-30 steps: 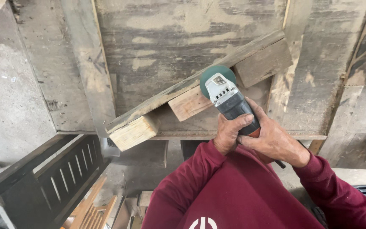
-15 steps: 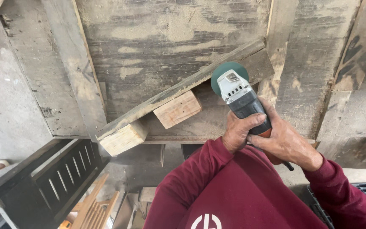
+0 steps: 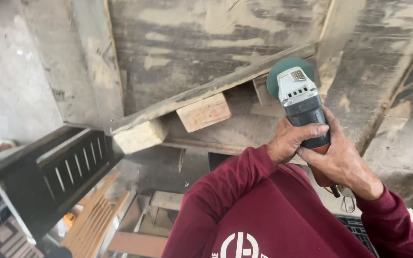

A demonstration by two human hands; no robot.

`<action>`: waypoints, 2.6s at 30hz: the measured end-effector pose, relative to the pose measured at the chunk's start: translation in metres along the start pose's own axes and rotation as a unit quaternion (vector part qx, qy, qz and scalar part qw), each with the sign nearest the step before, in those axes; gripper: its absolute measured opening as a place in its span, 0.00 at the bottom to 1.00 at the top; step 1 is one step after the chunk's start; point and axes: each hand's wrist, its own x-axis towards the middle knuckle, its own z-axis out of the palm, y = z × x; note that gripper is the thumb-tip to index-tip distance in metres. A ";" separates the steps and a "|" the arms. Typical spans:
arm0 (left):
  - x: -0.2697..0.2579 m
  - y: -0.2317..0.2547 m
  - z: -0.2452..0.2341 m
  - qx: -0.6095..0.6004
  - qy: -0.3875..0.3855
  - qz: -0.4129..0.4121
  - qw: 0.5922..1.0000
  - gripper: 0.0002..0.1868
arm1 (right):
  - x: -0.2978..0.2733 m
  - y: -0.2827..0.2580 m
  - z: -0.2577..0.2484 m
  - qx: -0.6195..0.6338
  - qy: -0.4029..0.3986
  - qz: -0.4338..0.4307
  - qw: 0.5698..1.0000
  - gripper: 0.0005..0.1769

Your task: The person uses an angle grinder with a sanding disc to smooth the surface of a wooden pallet. They systematically move the tool across the wood planks, focusing on removing rough edges and smoothing the surface. The person occasionally pauses to reposition the pallet or adjust their grip on the tool.

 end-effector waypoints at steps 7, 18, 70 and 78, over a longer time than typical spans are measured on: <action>-0.023 0.013 -0.016 -0.010 0.066 0.048 0.997 0.21 | 0.000 -0.016 0.024 -0.002 -0.039 -0.073 0.997 0.63; -0.093 0.024 -0.057 0.006 0.059 0.015 0.998 0.19 | -0.034 -0.024 0.093 0.017 -0.026 -0.111 0.993 0.63; -0.112 -0.006 -0.077 0.025 0.018 0.007 0.999 0.22 | -0.040 0.029 0.128 0.033 -0.029 -0.057 0.997 0.65; -0.140 0.017 -0.072 0.040 0.056 0.068 0.995 0.25 | -0.048 0.002 0.128 0.019 -0.100 -0.085 0.991 0.65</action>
